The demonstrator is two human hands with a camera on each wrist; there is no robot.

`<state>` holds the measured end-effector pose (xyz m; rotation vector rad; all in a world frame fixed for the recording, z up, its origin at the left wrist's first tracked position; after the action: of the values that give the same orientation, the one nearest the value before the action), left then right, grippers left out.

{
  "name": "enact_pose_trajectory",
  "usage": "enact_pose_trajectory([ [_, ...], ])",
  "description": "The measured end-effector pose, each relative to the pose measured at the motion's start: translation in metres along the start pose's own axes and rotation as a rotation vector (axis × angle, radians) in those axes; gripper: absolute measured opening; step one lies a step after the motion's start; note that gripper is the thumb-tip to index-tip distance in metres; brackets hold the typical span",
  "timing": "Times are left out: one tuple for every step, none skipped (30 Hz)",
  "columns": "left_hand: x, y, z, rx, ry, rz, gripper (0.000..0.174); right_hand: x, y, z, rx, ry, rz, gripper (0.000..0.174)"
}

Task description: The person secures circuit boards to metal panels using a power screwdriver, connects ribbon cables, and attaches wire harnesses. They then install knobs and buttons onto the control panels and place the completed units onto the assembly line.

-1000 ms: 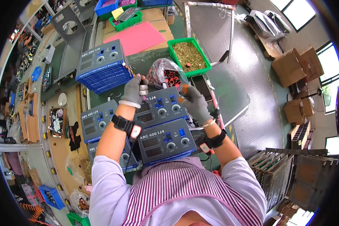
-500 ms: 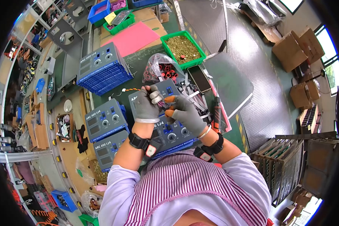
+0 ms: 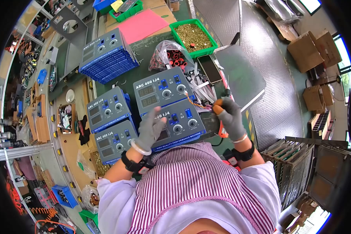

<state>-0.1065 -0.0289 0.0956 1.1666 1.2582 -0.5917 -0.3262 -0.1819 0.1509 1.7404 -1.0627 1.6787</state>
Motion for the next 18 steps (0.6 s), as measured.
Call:
enact_pose_trajectory([
  [0.009, 0.009, -0.006, -0.095, -0.085, 0.363, 0.048, 0.002, 0.010, -0.006, -0.004, -0.063, 0.022, 0.011],
  [0.017, 0.016, -0.012, -0.148, -0.116, 0.490, 0.052, -0.001, 0.020, -0.012, 0.004, -0.099, 0.024, 0.011],
  [0.026, 0.022, -0.016, -0.200, -0.147, 0.616, 0.056, -0.006, 0.028, -0.017, 0.012, -0.134, 0.026, 0.012],
  [0.033, 0.025, -0.018, -0.252, -0.180, 0.742, 0.061, -0.011, 0.031, -0.021, 0.019, -0.169, 0.028, 0.013],
  [0.044, 0.027, -0.016, -0.212, -0.126, 0.710, 0.060, -0.013, 0.031, -0.023, -0.014, -0.181, 0.017, 0.013],
  [0.054, 0.027, -0.015, -0.173, -0.072, 0.677, 0.060, -0.015, 0.029, -0.024, -0.046, -0.193, 0.005, 0.014],
  [0.062, 0.027, -0.015, -0.136, -0.019, 0.644, 0.060, -0.017, 0.029, -0.025, -0.077, -0.204, -0.007, 0.014],
  [0.060, 0.026, -0.013, -0.094, 0.047, 0.684, 0.061, -0.020, 0.030, -0.025, -0.107, -0.217, -0.024, 0.015],
  [0.054, 0.025, -0.009, -0.053, 0.113, 0.722, 0.061, -0.022, 0.031, -0.024, -0.137, -0.229, -0.042, 0.015],
  [0.052, 0.024, -0.007, -0.010, 0.178, 0.759, 0.061, -0.023, 0.033, -0.024, -0.167, -0.241, -0.060, 0.015],
  [0.053, 0.023, -0.005, 0.003, 0.194, 0.799, 0.062, -0.023, 0.033, -0.023, -0.191, -0.253, -0.074, 0.015],
  [0.055, 0.023, -0.003, 0.018, 0.208, 0.839, 0.063, -0.022, 0.034, -0.022, -0.218, -0.265, -0.088, 0.015],
  [0.056, 0.022, -0.001, 0.034, 0.220, 0.881, 0.064, -0.021, 0.034, -0.021, -0.246, -0.276, -0.101, 0.016],
  [0.055, 0.023, 0.000, 0.033, 0.234, 0.860, 0.062, -0.021, 0.035, -0.020, -0.251, -0.286, -0.091, 0.016],
  [0.052, 0.024, 0.001, 0.032, 0.250, 0.840, 0.061, -0.020, 0.035, -0.019, -0.257, -0.298, -0.080, 0.016],
  [0.051, 0.025, 0.001, 0.032, 0.266, 0.820, 0.060, -0.020, 0.034, -0.019, -0.262, -0.310, -0.068, 0.016],
  [0.052, 0.027, 0.002, 0.034, 0.270, 0.787, 0.058, -0.020, 0.031, -0.017, -0.272, -0.316, -0.051, 0.016],
  [0.054, 0.029, 0.004, 0.038, 0.274, 0.754, 0.056, -0.020, 0.027, -0.015, -0.284, -0.322, -0.033, 0.016],
])
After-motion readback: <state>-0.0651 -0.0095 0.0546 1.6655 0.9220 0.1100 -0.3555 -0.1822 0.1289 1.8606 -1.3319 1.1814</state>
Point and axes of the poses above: each hand's wrist, its own z-axis towards the middle knuckle, its own y-axis out of the back of the hand, x = y × z, the point moved 2 cm from there along z, towards the middle knuckle
